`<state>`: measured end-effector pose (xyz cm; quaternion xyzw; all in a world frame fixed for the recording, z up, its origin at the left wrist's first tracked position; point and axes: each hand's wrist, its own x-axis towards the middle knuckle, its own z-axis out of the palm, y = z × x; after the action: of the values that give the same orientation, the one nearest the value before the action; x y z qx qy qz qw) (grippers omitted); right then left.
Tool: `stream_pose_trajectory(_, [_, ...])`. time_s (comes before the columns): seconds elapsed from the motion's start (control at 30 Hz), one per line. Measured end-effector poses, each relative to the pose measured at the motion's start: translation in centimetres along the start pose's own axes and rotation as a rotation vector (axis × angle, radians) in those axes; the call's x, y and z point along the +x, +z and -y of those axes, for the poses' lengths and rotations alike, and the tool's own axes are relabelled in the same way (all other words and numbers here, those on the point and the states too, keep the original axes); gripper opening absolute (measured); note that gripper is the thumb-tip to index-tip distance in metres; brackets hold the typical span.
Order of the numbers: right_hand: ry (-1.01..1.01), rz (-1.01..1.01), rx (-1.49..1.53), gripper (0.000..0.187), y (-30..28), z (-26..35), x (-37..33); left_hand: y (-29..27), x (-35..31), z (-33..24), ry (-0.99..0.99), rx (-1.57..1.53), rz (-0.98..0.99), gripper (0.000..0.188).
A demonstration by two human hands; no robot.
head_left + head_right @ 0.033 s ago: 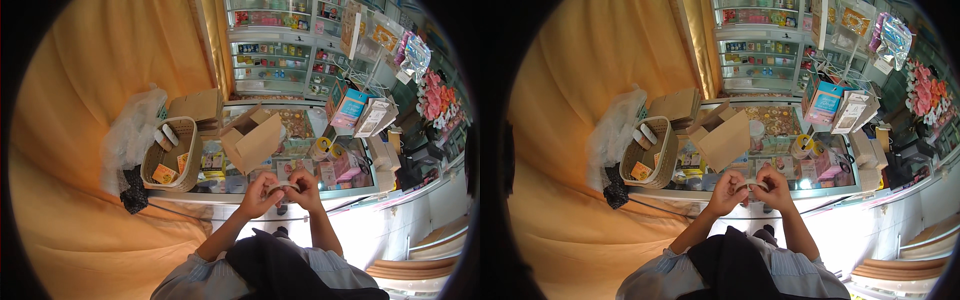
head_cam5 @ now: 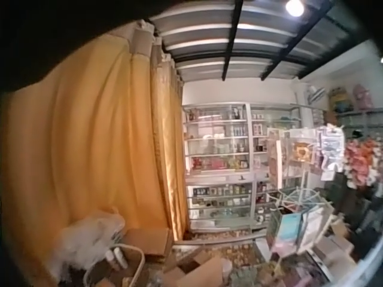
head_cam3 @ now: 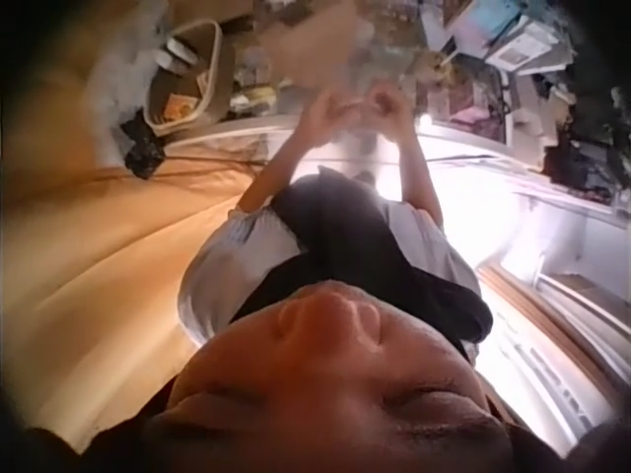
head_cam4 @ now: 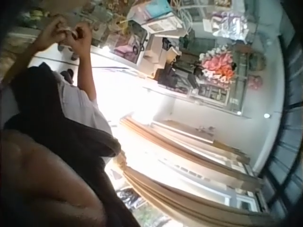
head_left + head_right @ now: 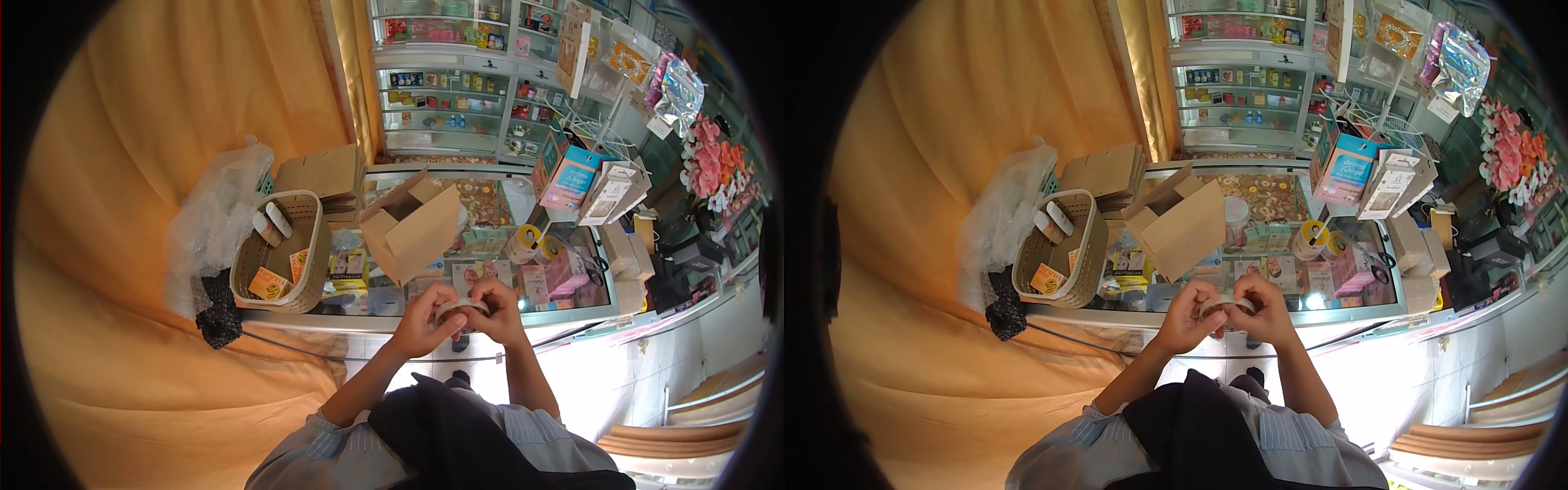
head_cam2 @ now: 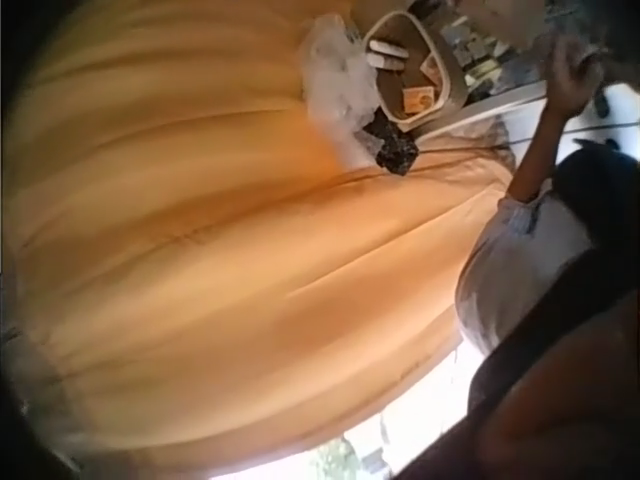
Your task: Assembling and folding small cardboard boxes on a glass retail counter.
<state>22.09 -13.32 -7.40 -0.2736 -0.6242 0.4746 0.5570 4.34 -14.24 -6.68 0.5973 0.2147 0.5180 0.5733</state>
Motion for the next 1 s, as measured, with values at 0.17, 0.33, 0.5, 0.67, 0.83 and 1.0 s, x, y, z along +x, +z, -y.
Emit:
stream_pose_trajectory(0.17, [0.063, 0.126, -0.045, 0.025, -0.2, 1.1, 0.4, -0.3, 0.0, -0.5, -0.093, 0.164, 0.113, 0.021])
stream_pose_trajectory(0.33, [0.103, 0.051, -0.045, 0.024, -0.3, 0.6, 0.6, -0.7, -0.2, -0.1, -0.010, 0.433, 0.127, 0.025])
stream_pose_trajectory(0.5, [0.178, -0.168, 0.166, 0.025, -0.3, 0.6, 0.9, -1.0, -2.4, -0.7, 0.117, 0.213, 0.044, 0.029])
stream_pose_trajectory(0.67, [0.222, -0.148, 0.198, 0.025, -0.6, 0.6, 1.1, -2.9, -4.7, -2.0, 0.015, 0.204, 0.054, 0.028])
stream_pose_trajectory(0.83, [0.215, -0.116, 0.177, 0.025, -0.4, 0.6, 1.7, -4.2, -4.2, -4.4, -0.057, 0.317, 0.311, 0.039])
stream_pose_trajectory(1.0, [0.208, -0.108, 0.162, 0.025, -1.0, -0.5, 1.1, -3.6, -4.8, -3.4, -0.230, 0.416, 0.379, 0.042])
